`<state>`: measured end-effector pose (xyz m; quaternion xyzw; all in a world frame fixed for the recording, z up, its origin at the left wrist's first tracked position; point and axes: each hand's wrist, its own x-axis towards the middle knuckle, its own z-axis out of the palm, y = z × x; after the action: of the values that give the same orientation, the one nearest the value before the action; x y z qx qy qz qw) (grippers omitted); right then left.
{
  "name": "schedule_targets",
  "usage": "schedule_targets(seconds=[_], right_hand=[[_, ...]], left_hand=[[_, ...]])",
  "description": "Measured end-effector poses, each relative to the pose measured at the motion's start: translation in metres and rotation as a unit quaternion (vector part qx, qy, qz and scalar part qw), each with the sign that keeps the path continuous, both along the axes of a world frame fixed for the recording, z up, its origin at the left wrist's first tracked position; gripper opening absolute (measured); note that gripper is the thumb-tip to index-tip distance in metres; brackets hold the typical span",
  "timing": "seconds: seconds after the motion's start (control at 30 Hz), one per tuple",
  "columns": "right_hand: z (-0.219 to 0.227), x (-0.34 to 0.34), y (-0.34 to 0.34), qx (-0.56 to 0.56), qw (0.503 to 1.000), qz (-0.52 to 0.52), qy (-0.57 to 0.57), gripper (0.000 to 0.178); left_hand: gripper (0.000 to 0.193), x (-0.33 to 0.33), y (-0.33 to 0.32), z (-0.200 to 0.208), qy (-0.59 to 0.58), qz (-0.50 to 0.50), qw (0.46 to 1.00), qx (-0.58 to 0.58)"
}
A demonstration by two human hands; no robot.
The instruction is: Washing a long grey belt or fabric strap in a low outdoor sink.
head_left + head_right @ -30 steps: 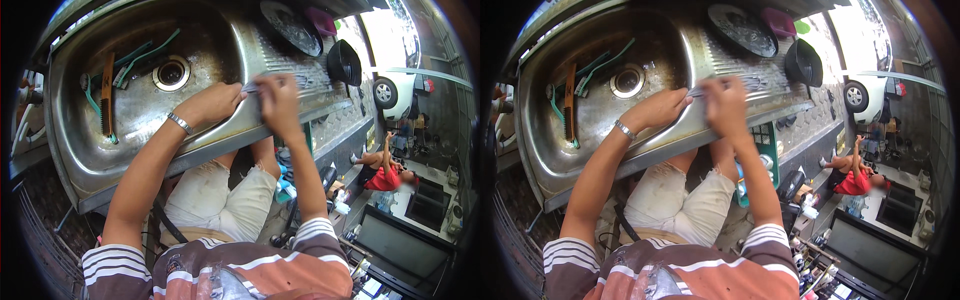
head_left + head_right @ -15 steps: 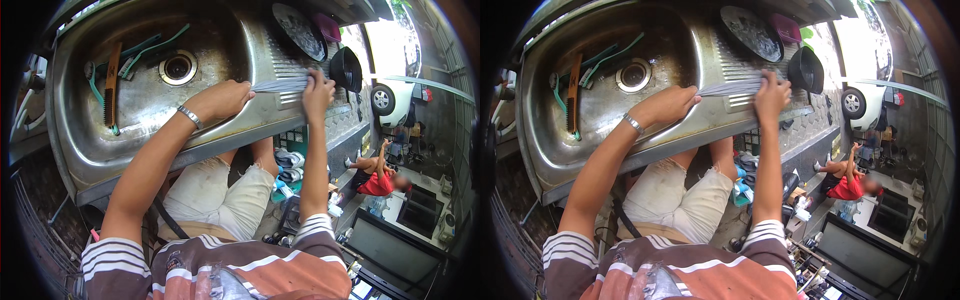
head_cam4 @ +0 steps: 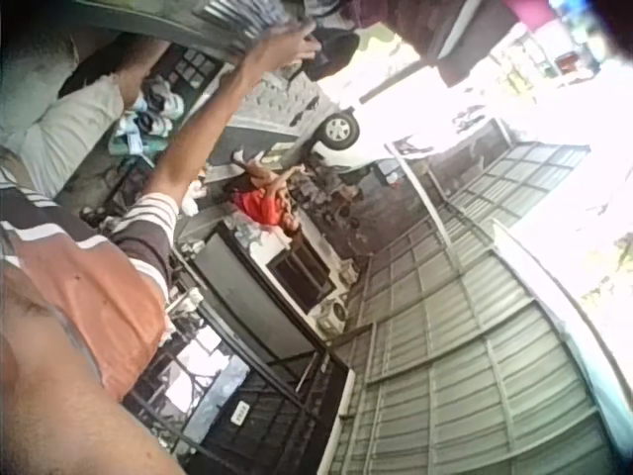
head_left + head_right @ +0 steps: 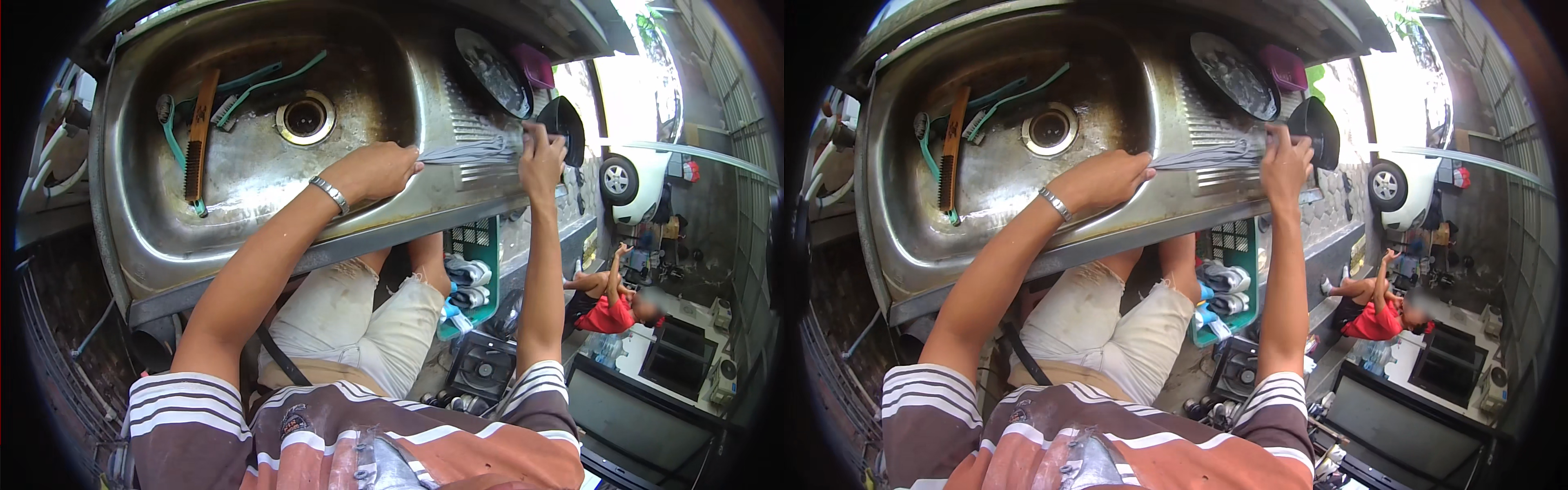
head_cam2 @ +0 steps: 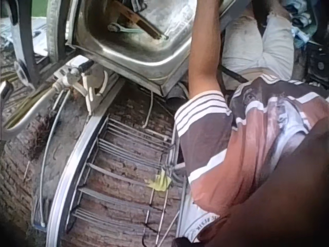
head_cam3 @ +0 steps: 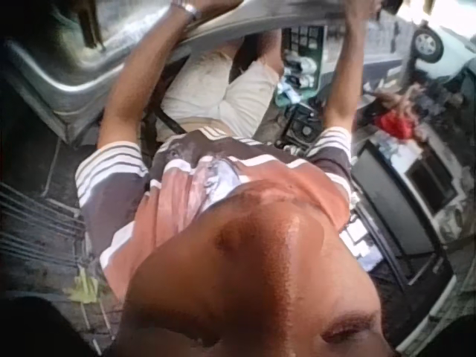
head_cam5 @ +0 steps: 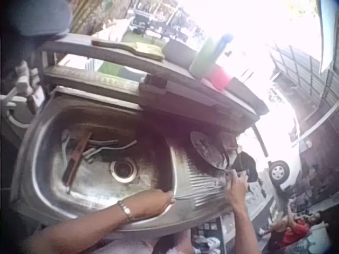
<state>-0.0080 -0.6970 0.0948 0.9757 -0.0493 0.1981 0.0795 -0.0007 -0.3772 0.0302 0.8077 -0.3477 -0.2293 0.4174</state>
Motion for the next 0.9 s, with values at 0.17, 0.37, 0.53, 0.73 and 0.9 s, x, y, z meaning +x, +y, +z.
schedule_targets(seconds=[0.17, 0.37, 0.53, 0.73, 0.9], right_hand=[[0.039, 0.081, 0.023, 0.11, 0.984, 0.123, 0.061, 0.025], [0.019, 0.113, 0.026, 0.195, 0.964, 0.093, 0.153, 0.025], [-0.005, 0.011, 0.127, 0.248, 0.928, 0.277, 0.019, 0.016], [-0.018, -0.011, 0.035, 0.132, 0.991, 0.034, 0.001, 0.016], [-0.018, -0.026, 0.053, 0.165, 0.982, 0.092, 0.002, 0.017]], left_hand=[[0.055, 0.011, 0.016, 0.025, 0.121, -0.007, 0.992, 0.04], [0.055, 0.005, 0.009, 0.002, 0.023, -0.014, 0.999, 0.039], [0.054, 0.002, 0.004, 0.005, 0.009, -0.002, 0.999, 0.042], [0.056, -0.003, -0.002, 0.009, -0.06, 0.006, 0.998, 0.035], [0.057, -0.005, 0.002, 0.007, -0.058, -0.001, 0.994, 0.098]])
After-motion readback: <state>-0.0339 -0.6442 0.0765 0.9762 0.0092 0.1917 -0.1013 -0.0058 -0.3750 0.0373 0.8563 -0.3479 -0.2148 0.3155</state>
